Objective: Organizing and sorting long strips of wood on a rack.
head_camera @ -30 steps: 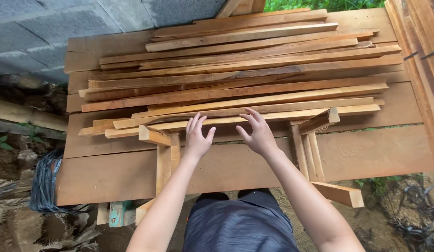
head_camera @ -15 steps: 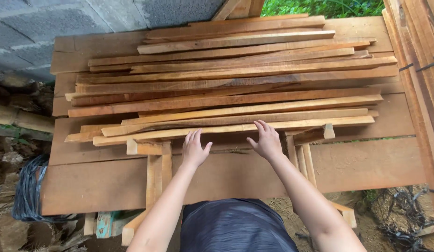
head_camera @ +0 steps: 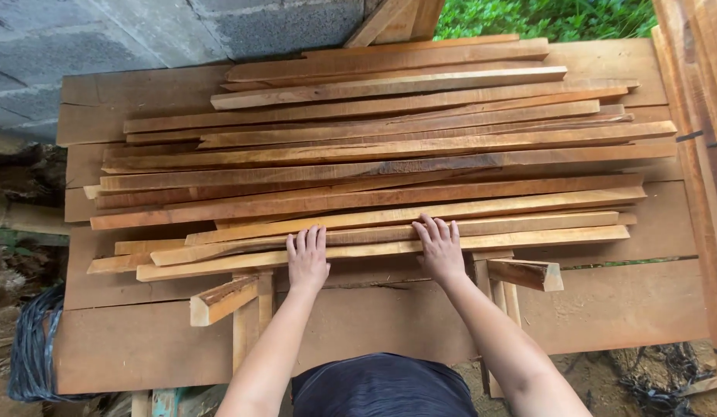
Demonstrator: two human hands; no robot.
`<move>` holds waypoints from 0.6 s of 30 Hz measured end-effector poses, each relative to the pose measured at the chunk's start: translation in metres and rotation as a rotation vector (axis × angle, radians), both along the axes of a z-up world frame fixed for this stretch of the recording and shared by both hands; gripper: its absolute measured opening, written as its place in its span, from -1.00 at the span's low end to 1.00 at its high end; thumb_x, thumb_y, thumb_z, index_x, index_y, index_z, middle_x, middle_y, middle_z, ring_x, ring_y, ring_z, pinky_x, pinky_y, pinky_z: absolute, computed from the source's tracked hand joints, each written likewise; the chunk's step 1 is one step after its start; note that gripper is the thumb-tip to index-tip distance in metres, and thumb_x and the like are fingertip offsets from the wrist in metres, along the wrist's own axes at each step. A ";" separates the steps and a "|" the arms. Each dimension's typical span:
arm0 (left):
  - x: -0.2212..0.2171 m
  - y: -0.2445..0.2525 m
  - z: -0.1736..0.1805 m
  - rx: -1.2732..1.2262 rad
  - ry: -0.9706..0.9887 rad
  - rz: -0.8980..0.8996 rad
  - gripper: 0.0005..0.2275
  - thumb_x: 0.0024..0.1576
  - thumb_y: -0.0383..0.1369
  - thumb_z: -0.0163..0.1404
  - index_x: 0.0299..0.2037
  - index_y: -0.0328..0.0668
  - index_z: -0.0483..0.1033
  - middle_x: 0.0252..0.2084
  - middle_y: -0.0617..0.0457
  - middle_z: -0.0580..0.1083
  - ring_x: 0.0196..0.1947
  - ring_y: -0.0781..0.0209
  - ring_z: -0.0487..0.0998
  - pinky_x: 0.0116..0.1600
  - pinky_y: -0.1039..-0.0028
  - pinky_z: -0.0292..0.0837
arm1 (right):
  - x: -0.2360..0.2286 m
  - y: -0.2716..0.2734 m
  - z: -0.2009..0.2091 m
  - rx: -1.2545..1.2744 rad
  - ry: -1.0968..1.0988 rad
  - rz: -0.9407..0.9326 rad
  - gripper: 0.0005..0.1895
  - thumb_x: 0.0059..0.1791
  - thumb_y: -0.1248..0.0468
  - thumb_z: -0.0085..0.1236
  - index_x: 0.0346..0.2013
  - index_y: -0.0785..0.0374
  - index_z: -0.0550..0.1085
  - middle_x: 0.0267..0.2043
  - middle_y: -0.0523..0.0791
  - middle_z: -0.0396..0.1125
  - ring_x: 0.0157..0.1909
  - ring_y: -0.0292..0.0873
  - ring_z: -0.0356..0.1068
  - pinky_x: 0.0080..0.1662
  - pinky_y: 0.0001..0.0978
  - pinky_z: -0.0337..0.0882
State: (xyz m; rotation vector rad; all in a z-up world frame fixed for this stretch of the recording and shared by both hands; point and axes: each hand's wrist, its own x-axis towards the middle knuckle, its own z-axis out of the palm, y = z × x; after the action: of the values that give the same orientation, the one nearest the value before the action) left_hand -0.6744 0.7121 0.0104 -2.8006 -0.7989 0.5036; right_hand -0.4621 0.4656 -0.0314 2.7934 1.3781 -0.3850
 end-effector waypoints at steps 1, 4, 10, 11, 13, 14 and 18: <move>0.002 0.003 -0.002 0.004 -0.017 -0.012 -0.08 -0.09 -0.10 0.30 0.48 0.00 0.03 0.44 0.08 0.12 0.43 0.04 0.07 0.50 -0.04 -0.17 | 0.001 0.000 -0.005 0.070 -0.041 0.006 0.04 -0.27 -0.01 0.42 0.44 -0.11 0.12 0.51 -0.20 -0.08 0.47 -0.07 -0.06 0.46 0.16 -0.12; 0.002 0.008 -0.003 -0.014 -0.053 -0.035 -0.12 -0.12 -0.07 0.31 0.43 0.04 0.12 0.41 0.09 0.14 0.40 0.05 0.09 0.50 -0.08 -0.19 | 0.004 -0.002 -0.008 0.197 -0.090 0.011 0.05 -0.35 -0.11 0.42 0.38 -0.08 0.20 0.49 -0.24 0.00 0.42 -0.13 0.02 0.43 0.15 -0.07; 0.015 0.019 0.019 -0.208 -0.262 -0.012 -0.31 0.06 0.25 0.02 0.27 -0.04 0.35 0.32 0.05 0.30 0.37 0.02 0.20 0.47 -0.09 -0.18 | 0.033 0.006 -0.018 0.454 -0.078 -0.068 -0.29 -0.08 -0.38 0.04 0.20 -0.06 0.40 0.28 -0.27 0.27 0.31 -0.14 0.17 0.34 -0.05 0.07; 0.014 0.024 0.013 -0.226 -0.305 -0.007 -0.35 0.11 0.27 -0.05 0.24 0.00 0.39 0.30 0.06 0.35 0.38 0.00 0.22 0.46 -0.08 -0.14 | 0.039 0.008 -0.023 0.454 -0.104 -0.123 -0.37 -0.05 -0.34 0.06 0.15 -0.08 0.44 0.23 -0.30 0.31 0.29 -0.16 0.21 0.30 -0.08 0.13; 0.018 0.030 0.008 -0.267 -0.290 0.031 -0.38 0.19 0.22 -0.12 0.30 0.00 0.34 0.32 0.08 0.34 0.39 0.03 0.23 0.47 -0.06 -0.13 | 0.040 0.011 -0.002 0.365 -0.015 -0.136 -0.35 -0.02 -0.32 0.02 0.21 -0.05 0.41 0.27 -0.25 0.29 0.35 -0.10 0.17 0.36 0.04 0.07; 0.022 0.036 0.006 -0.305 -0.281 0.069 -0.42 0.26 0.17 -0.19 0.35 0.01 0.28 0.35 0.11 0.32 0.40 0.05 0.24 0.48 -0.04 -0.12 | 0.043 0.015 0.010 0.279 0.068 -0.149 -0.33 0.01 -0.30 -0.01 0.26 -0.02 0.39 0.31 -0.20 0.27 0.42 -0.05 0.14 0.42 0.15 0.02; 0.032 0.041 0.007 -0.331 -0.219 0.135 -0.42 0.28 0.20 -0.26 0.34 0.02 0.33 0.34 0.16 0.33 0.41 0.08 0.23 0.51 -0.07 -0.17 | 0.050 0.024 0.014 0.160 0.154 -0.174 -0.28 0.04 -0.35 -0.12 0.31 -0.01 0.36 0.33 -0.18 0.26 0.45 -0.06 0.10 0.45 0.19 -0.05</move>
State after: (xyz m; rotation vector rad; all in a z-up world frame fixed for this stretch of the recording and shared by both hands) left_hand -0.6426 0.7529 0.0173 -3.1624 -1.0395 0.3836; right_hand -0.4124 0.4893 -0.0173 3.0866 1.2456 -0.5254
